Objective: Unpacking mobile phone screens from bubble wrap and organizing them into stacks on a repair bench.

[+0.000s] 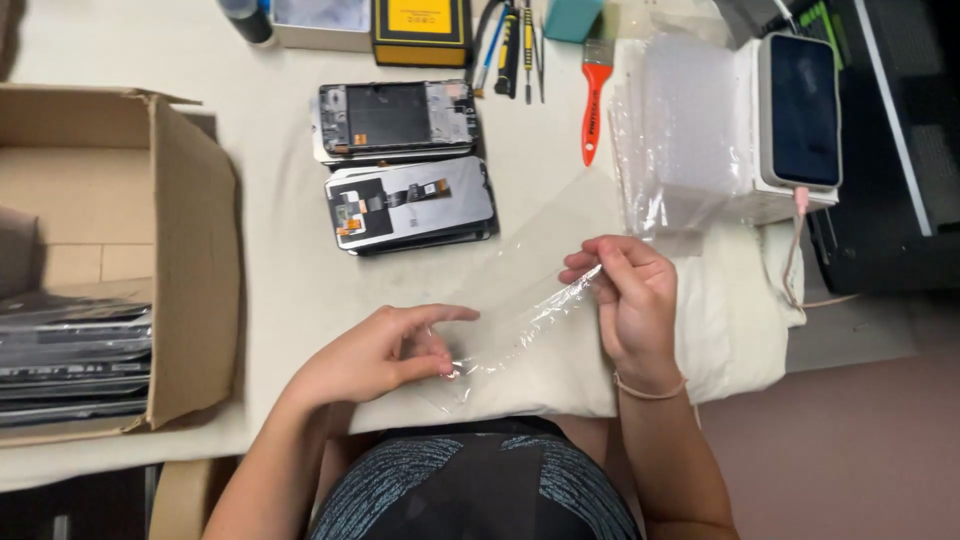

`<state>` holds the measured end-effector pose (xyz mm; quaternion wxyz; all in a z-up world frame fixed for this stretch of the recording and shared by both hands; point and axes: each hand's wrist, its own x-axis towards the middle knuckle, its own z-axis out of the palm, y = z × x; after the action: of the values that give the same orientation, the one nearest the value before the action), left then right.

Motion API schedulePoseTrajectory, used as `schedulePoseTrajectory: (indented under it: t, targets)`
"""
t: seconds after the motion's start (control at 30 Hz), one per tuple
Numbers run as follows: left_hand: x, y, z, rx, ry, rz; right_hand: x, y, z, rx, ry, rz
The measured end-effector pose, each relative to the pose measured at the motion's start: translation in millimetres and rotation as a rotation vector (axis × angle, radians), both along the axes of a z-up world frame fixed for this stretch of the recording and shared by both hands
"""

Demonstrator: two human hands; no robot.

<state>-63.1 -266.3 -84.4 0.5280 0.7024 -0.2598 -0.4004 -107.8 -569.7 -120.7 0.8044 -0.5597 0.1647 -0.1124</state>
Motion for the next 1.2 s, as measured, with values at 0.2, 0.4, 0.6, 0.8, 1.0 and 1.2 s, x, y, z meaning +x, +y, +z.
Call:
schedulePoseTrajectory:
  t: [0.2,0.4,0.6,0.8,1.0,1.2]
  targets:
    - [8,-9,-25,-0.006,0.115,0.173,-23,-46,-5,0.019,0.012,-0.132]
    - [-18,-65,-32,-0.026,-0.151,-0.116,27,-83,78,-0.250,-0.097,-0.122]
    - [-24,-68,-4,-0.080,-0.046,-0.089,158,-173,114,-0.701,0.122,0.352]
    - [-25,-41,-4,-0.037,0.055,0.133,242,-207,88,-1.158,0.235,0.384]
    - [-21,-25,-5,0.049,0.080,0.215,251,-202,70,-1.566,0.512,0.288]
    - [-25,-12,-4,0.102,-0.015,0.254,235,-215,53,-1.876,0.220,-0.052]
